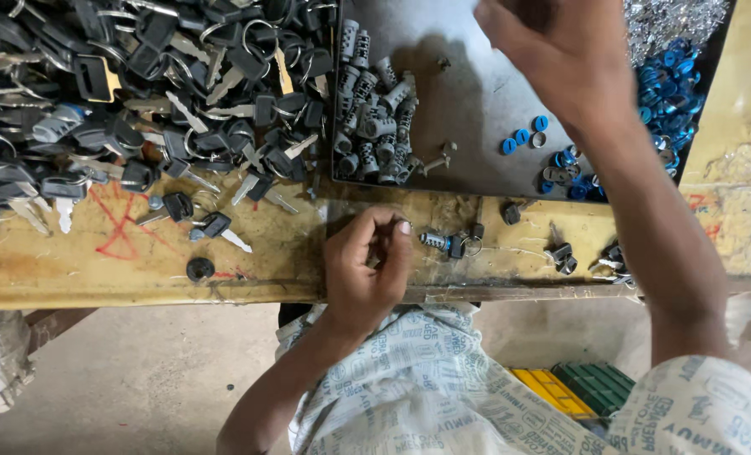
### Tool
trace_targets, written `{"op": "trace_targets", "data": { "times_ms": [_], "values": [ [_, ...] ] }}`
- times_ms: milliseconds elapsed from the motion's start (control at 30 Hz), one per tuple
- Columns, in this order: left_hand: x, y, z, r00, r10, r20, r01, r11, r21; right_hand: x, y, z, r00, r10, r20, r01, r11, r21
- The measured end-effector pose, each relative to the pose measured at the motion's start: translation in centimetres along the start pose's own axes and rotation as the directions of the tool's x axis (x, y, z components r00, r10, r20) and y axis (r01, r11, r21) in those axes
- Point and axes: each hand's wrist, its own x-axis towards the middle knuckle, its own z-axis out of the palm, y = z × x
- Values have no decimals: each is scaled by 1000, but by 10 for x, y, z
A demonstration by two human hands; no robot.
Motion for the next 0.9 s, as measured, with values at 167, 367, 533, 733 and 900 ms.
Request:
{"op": "trace_targets", "data": {
  "times_ms": [167, 367, 533, 733, 900],
  "values": [
    [10, 18, -7, 970, -187, 155, 218, 951, -221, -100, -43, -6, 927, 311, 211, -374, 821, 433],
    [15, 45, 2, 950, -194, 245, 260, 925, -278, -165, -62, 30, 843, 435, 318, -437, 206, 875],
    [19, 50, 3, 973, -122, 194, 139, 987, -79, -169, -62, 41, 841, 450, 301, -396, 132, 909],
    [15, 41, 2, 979, -50, 197, 58, 998, -38, -173, -56, 45, 864, 423, 273, -371, 167, 913],
    [16, 36, 13, 980, 87, 179, -97, 994, 46, -169, -62, 51, 905, 421, 66, -290, 496, 818]
  ]
}}
